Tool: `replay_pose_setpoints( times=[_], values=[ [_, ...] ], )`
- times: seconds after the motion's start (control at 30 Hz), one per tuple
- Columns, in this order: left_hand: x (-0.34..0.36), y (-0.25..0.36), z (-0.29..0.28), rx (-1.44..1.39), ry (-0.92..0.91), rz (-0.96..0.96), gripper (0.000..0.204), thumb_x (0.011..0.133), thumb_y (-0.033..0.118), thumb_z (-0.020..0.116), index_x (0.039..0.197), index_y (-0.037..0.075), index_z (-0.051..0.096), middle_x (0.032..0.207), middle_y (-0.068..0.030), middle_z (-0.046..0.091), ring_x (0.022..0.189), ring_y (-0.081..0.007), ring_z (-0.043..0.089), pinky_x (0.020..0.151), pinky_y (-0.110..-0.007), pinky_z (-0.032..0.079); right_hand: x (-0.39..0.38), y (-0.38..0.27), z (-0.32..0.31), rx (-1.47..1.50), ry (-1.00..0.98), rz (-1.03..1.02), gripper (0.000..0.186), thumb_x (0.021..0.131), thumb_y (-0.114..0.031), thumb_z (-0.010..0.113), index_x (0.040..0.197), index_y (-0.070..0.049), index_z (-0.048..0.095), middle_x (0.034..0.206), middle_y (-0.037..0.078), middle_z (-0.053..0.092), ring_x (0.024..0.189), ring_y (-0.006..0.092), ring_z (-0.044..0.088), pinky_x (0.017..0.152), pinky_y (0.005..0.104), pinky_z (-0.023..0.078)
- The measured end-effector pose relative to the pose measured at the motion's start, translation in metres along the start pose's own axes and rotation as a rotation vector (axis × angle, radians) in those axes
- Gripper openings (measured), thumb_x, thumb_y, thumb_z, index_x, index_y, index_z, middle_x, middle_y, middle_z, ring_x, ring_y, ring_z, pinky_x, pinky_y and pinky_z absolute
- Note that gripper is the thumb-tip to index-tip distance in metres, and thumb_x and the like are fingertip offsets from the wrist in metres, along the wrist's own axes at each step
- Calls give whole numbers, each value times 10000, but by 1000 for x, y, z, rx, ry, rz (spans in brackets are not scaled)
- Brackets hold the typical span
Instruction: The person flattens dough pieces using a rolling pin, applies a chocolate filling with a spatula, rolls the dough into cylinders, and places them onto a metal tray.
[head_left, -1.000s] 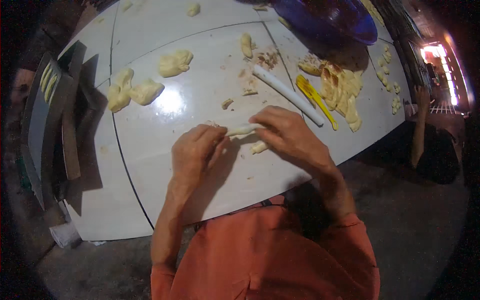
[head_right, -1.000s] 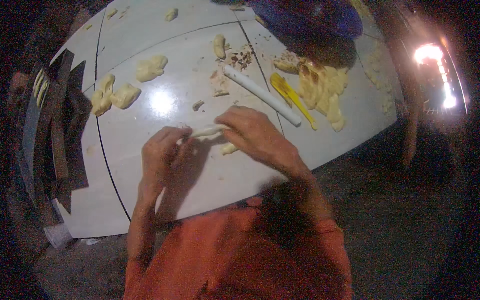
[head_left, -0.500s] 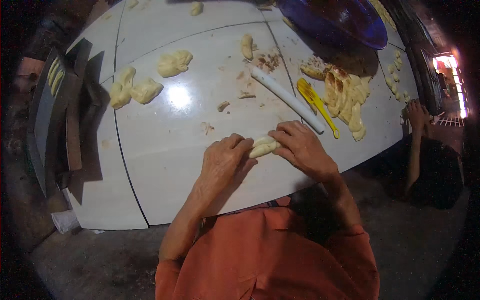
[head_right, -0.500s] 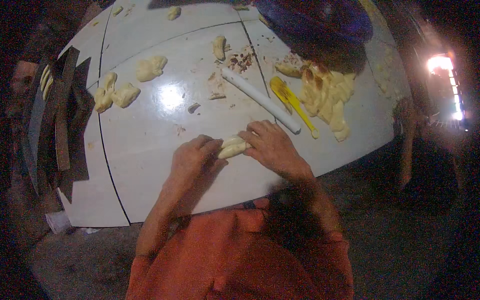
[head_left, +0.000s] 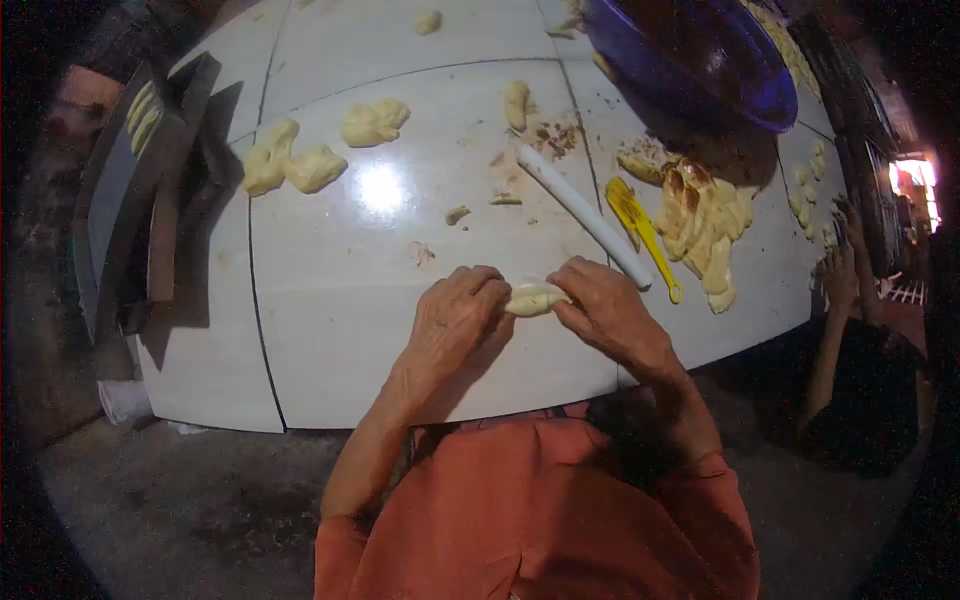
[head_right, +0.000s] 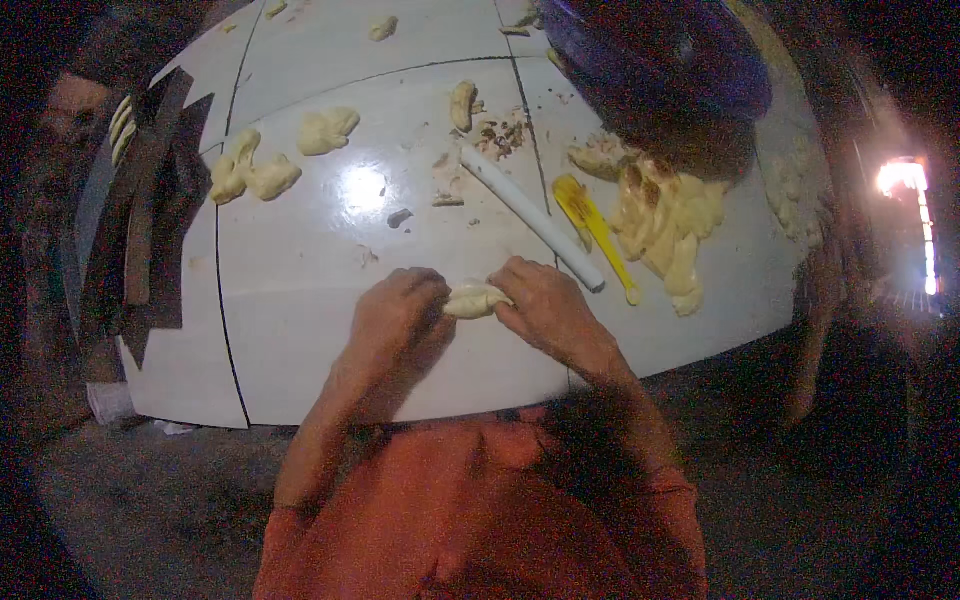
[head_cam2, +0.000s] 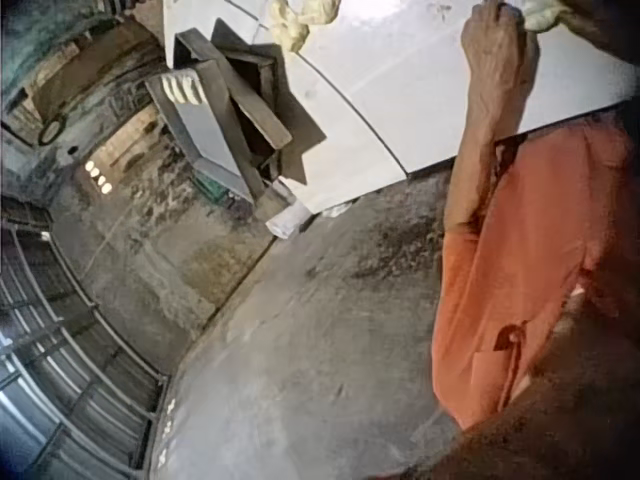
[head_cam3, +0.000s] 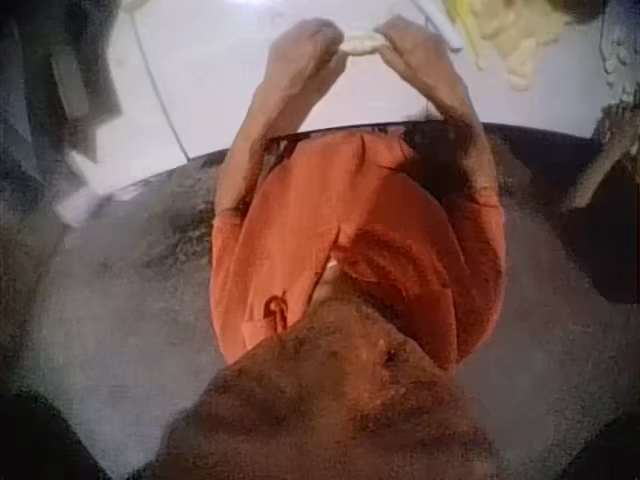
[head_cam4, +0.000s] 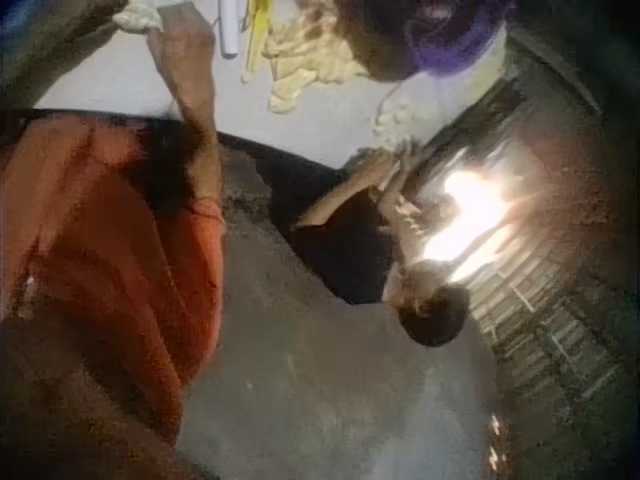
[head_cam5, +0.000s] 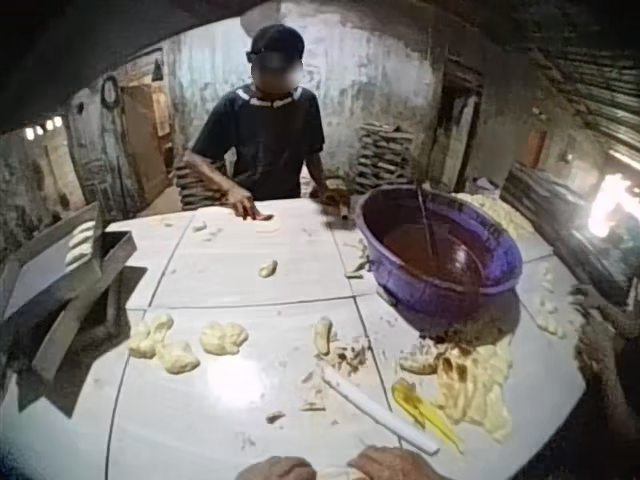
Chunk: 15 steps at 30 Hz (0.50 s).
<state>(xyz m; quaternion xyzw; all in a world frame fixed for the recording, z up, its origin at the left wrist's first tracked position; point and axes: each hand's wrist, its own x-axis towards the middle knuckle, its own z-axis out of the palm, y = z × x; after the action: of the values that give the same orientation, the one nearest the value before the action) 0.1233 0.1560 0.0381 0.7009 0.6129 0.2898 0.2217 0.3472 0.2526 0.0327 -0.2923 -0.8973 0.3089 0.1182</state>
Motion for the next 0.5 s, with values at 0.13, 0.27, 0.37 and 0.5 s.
replay_pose_setpoints(
  times=[0.13, 0.27, 0.37, 0.5],
  values=[
    [-12, -2, -13, -15, -4, -8, 174, 756, 89, 698, 890, 45, 596, 889, -149, 645, 883, -386, 627, 766, -505, 507, 7, -4, 3, -3, -10, -53, 343, 817, -152, 720, 1111, 7, 642, 1126, 197, 648, 1052, 388, 635, 882, 468, 533],
    [-24, 14, -39, -102, -26, -155, 199, 870, 127, 655, 1044, 62, 583, 834, -201, 635, 797, -449, 651, 741, -531, 529, 22, -55, -32, 242, -186, 316, 327, 888, -148, 653, 1163, 25, 623, 938, 254, 694, 830, 377, 707, 772, 431, 547],
    [-47, 0, -71, -111, 54, -198, 192, 876, 120, 652, 1050, 67, 589, 890, -193, 654, 840, -431, 665, 753, -500, 543, 55, -96, -23, 144, -122, 82, 327, 873, -98, 670, 1170, 36, 641, 919, 217, 692, 810, 317, 690, 728, 399, 549],
    [-85, -37, -108, -44, 142, -210, 255, 895, 91, 662, 1144, 74, 609, 967, -158, 664, 886, -377, 684, 764, -452, 558, 112, -104, -2, 189, -244, -64, 331, 866, -88, 729, 1179, 5, 672, 1004, 177, 705, 858, 325, 701, 758, 381, 559]
  ],
)
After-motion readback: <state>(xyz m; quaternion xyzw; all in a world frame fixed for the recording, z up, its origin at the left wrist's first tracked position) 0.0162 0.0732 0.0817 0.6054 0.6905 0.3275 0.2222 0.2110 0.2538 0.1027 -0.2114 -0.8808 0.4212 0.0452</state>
